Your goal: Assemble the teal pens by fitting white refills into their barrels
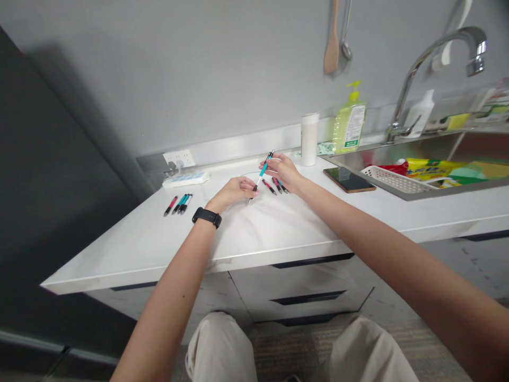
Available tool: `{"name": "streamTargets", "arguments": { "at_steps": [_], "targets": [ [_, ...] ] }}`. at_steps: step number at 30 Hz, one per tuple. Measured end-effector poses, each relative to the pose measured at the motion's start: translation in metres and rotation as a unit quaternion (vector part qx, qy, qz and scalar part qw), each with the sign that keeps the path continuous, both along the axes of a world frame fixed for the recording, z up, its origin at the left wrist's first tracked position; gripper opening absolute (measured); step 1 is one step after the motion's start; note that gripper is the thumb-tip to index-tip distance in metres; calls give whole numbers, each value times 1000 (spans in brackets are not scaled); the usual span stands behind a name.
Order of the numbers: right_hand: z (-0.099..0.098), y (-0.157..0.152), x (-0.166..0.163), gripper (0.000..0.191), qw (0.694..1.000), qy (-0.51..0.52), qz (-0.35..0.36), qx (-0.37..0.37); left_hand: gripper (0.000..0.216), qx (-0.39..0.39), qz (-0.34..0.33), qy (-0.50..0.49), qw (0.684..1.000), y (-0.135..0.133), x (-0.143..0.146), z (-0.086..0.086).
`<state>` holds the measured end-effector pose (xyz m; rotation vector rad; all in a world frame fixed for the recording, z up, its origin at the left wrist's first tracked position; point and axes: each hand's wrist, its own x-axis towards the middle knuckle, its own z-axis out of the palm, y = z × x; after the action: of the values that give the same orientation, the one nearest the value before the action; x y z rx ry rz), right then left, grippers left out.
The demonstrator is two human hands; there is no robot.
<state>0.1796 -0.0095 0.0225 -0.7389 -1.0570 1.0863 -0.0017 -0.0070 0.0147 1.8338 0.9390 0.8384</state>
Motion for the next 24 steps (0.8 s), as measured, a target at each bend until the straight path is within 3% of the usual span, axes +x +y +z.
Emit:
{"name": "streamTargets", "arguments": {
  "at_steps": [5, 10, 16, 24],
  "targets": [
    [4, 0, 0, 19, 999, -27, 8, 37, 35, -14, -1, -18, 1000, 0, 1, -1],
    [6, 7, 3, 21, 994, -25, -64, 85, 32, -30, 2, -22, 999, -2, 2, -1],
    [5, 20, 15, 20, 989, 9, -132, 70, 25, -58, -16, -31, 998, -7, 2, 0],
    [-7, 29, 19, 34, 979, -49, -186, 72, 32, -49, 58, -32, 997, -6, 1, 2]
  ]
}}
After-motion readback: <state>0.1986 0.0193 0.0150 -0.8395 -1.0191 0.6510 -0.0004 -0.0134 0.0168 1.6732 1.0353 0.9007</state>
